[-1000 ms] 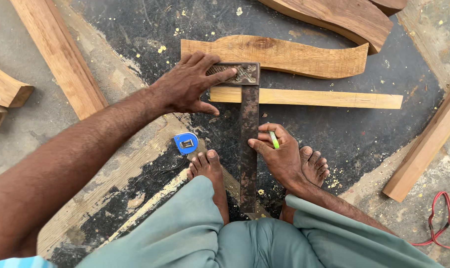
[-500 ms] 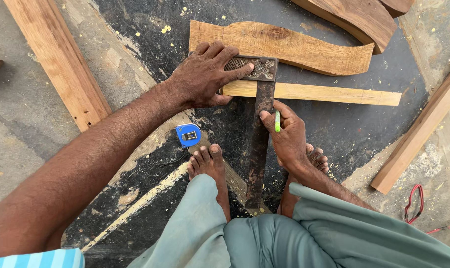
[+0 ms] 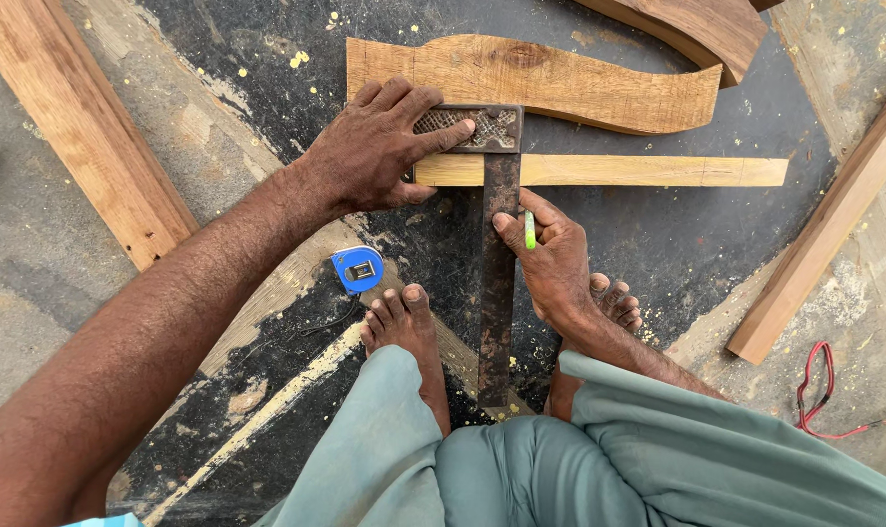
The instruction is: The person sits on the floor of a woodworking area and marks curved wooden furniture parts with a green pencil. They align an L-shaped try square against each piece to draw straight guide lines, use a tape measure to take measurements on the wood, and reposition pieces one at a time while marking.
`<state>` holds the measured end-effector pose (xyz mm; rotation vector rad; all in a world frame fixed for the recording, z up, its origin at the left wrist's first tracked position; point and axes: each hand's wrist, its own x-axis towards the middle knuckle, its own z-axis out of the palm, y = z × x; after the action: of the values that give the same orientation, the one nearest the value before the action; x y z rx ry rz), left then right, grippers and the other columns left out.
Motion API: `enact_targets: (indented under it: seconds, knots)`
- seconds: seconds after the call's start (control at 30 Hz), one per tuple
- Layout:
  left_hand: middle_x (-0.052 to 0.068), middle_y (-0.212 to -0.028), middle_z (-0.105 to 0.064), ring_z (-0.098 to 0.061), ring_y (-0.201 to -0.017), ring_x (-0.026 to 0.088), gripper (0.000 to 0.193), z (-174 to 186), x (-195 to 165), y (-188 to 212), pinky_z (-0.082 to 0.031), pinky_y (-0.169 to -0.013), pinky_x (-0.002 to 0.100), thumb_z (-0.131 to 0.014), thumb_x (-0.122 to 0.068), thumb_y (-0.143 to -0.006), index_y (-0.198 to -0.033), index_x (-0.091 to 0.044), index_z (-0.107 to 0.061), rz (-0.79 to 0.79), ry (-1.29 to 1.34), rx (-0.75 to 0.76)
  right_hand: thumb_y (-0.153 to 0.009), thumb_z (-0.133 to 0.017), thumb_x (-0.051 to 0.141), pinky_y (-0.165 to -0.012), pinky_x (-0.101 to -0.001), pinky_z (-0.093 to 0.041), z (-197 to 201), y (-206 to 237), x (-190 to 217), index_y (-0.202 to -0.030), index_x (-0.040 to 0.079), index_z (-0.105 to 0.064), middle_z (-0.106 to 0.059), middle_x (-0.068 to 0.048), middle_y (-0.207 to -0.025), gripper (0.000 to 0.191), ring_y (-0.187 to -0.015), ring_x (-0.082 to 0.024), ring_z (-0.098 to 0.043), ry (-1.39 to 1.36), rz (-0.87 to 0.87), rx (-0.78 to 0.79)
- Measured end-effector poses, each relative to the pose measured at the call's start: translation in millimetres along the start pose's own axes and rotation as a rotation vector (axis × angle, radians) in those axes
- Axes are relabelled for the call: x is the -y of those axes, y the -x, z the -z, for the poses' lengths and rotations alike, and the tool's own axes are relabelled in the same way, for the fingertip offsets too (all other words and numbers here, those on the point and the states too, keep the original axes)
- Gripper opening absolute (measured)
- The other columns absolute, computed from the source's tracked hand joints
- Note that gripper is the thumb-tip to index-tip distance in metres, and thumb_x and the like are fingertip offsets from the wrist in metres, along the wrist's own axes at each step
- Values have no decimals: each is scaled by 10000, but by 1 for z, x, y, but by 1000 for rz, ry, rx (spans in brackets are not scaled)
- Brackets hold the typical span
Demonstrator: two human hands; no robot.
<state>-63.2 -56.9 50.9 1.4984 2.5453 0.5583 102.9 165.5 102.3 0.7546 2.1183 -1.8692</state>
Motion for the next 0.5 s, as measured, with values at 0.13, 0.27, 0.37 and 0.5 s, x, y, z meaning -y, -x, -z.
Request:
enact_targets:
  seconds: [0.13,0.27,0.37,0.5]
  knots:
    - [154,-1458,-462,-440,-1356,352,872,-1,2,3,-381,-1165,528,-861,-564,-784,-1541,-341,-489,10,47,-9,-960,-726,112,-880,-242,-632,1,-3,-7,-1421,-75,-553,-768,-161,-1128,527,-993,-114,-728,5,-17,-27]
    - [155,-1440,-472,-444,-1341,350,876,-2,2,4,-374,-1152,533,-863,-561,-768,-1531,-338,-494,5,24,-27,-947,-736,117,-850,-256,-643,3,-5,-14,-1421,-97,-526,-754,-193,-1112,561,-993,-140,-735,78,-14,-45]
    - [146,-1444,-481,-451,-1345,343,885,-1,2,5,-378,-1162,522,-858,-561,-773,-1545,-335,-489,-5,9,-19,-945,-745,144,-842,-261,-643,6,-5,-16,-1420,-99,-521,-750,-204,-1118,578,-994,-149,-735,94,-24,-30]
    - [150,-1453,-484,-460,-1341,336,893,-2,1,7,-387,-1149,510,-854,-565,-787,-1561,-322,-482,-13,7,-19,-963,-726,277,-752,-270,-645,14,-2,-11,-1381,-79,-579,-761,-208,-1034,568,-916,-169,-755,367,63,-7]
